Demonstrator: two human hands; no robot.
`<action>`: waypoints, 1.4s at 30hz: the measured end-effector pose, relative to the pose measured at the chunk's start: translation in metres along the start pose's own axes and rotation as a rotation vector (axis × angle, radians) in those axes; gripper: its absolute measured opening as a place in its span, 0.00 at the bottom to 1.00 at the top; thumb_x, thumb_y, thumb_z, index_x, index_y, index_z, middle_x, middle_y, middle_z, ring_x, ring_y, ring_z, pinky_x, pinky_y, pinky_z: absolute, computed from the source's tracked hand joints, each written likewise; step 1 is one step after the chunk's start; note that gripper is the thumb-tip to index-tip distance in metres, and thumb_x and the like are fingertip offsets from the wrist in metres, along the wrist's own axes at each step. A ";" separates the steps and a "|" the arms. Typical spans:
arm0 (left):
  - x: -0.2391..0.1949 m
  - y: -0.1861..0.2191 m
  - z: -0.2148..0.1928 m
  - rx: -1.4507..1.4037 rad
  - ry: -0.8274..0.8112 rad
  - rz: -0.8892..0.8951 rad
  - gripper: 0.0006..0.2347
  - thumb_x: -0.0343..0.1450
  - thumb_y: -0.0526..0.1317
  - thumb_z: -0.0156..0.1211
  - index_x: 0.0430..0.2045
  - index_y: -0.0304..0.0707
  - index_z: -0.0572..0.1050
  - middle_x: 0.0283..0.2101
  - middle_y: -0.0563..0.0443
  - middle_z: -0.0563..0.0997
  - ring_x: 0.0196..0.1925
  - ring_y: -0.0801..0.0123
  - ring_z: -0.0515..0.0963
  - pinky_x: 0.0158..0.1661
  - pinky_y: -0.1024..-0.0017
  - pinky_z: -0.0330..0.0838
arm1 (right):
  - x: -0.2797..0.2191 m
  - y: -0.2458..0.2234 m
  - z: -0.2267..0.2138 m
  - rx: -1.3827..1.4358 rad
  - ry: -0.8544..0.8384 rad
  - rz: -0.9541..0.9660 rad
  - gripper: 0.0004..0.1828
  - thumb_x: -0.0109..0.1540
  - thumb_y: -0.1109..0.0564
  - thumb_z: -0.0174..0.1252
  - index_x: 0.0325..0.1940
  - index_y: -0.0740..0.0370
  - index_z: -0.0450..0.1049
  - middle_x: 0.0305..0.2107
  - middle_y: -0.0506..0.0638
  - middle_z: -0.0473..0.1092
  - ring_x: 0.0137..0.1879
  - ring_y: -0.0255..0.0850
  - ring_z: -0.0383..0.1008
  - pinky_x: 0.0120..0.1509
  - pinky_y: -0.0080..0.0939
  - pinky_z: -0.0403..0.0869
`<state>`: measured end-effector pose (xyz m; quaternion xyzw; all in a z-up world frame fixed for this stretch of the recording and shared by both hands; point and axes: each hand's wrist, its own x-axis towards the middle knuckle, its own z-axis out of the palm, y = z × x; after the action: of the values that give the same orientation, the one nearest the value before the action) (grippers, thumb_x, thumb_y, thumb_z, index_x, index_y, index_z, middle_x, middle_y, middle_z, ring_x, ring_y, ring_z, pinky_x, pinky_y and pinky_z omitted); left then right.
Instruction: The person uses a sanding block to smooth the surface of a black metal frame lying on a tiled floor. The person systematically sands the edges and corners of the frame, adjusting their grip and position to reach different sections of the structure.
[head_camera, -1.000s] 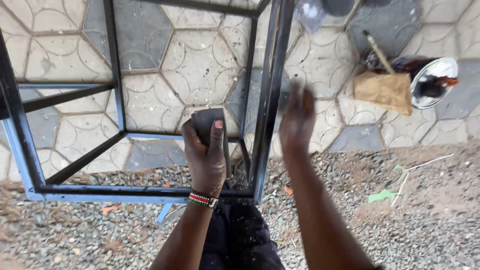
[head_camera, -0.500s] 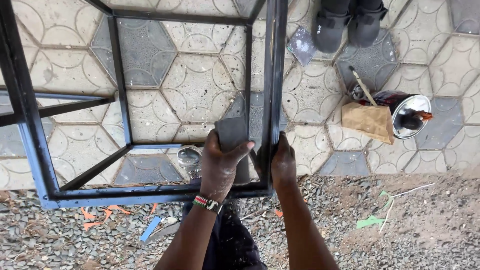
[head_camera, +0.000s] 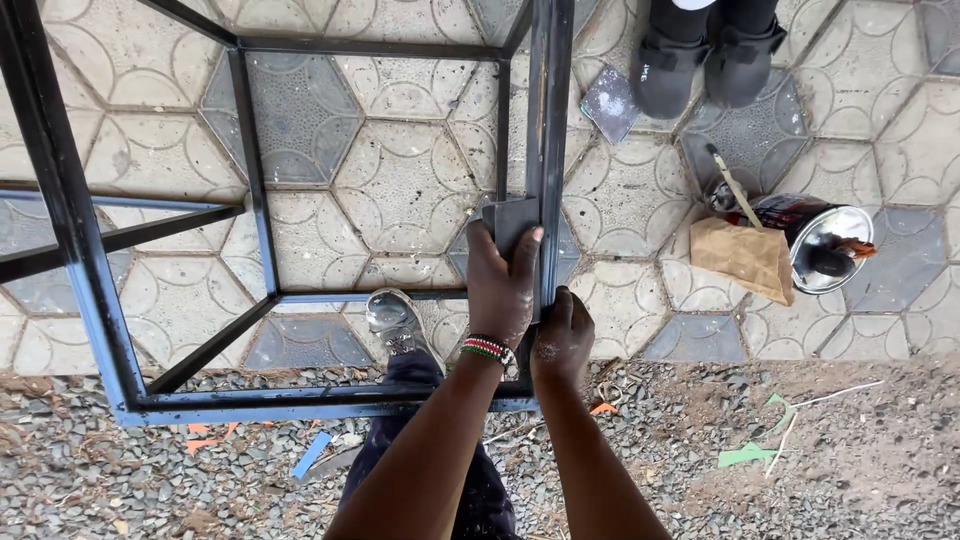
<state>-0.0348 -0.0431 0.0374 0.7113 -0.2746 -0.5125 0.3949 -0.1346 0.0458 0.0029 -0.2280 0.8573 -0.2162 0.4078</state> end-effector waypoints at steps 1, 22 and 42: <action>-0.002 -0.005 -0.001 0.003 -0.001 0.000 0.22 0.82 0.54 0.73 0.54 0.35 0.70 0.45 0.26 0.82 0.52 0.28 0.88 0.51 0.40 0.80 | 0.000 0.002 0.000 0.002 0.000 0.002 0.29 0.77 0.41 0.50 0.36 0.67 0.80 0.29 0.73 0.70 0.38 0.64 0.70 0.50 0.63 0.72; 0.029 0.038 -0.008 0.067 -0.074 -0.032 0.22 0.84 0.48 0.68 0.64 0.25 0.73 0.51 0.27 0.85 0.52 0.38 0.90 0.54 0.43 0.90 | -0.021 -0.017 -0.010 -0.055 0.063 -0.017 0.26 0.75 0.41 0.47 0.35 0.58 0.81 0.24 0.61 0.70 0.35 0.53 0.74 0.43 0.57 0.71; 0.143 0.082 0.040 0.047 0.128 0.138 0.19 0.79 0.56 0.70 0.40 0.46 0.66 0.29 0.51 0.80 0.23 0.66 0.77 0.23 0.61 0.72 | -0.017 -0.018 -0.002 -0.143 0.070 -0.031 0.28 0.79 0.44 0.36 0.33 0.53 0.74 0.19 0.45 0.62 0.25 0.40 0.57 0.32 0.51 0.55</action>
<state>-0.0256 -0.2119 0.0270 0.7311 -0.3091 -0.4309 0.4293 -0.1226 0.0413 0.0248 -0.2622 0.8805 -0.1688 0.3570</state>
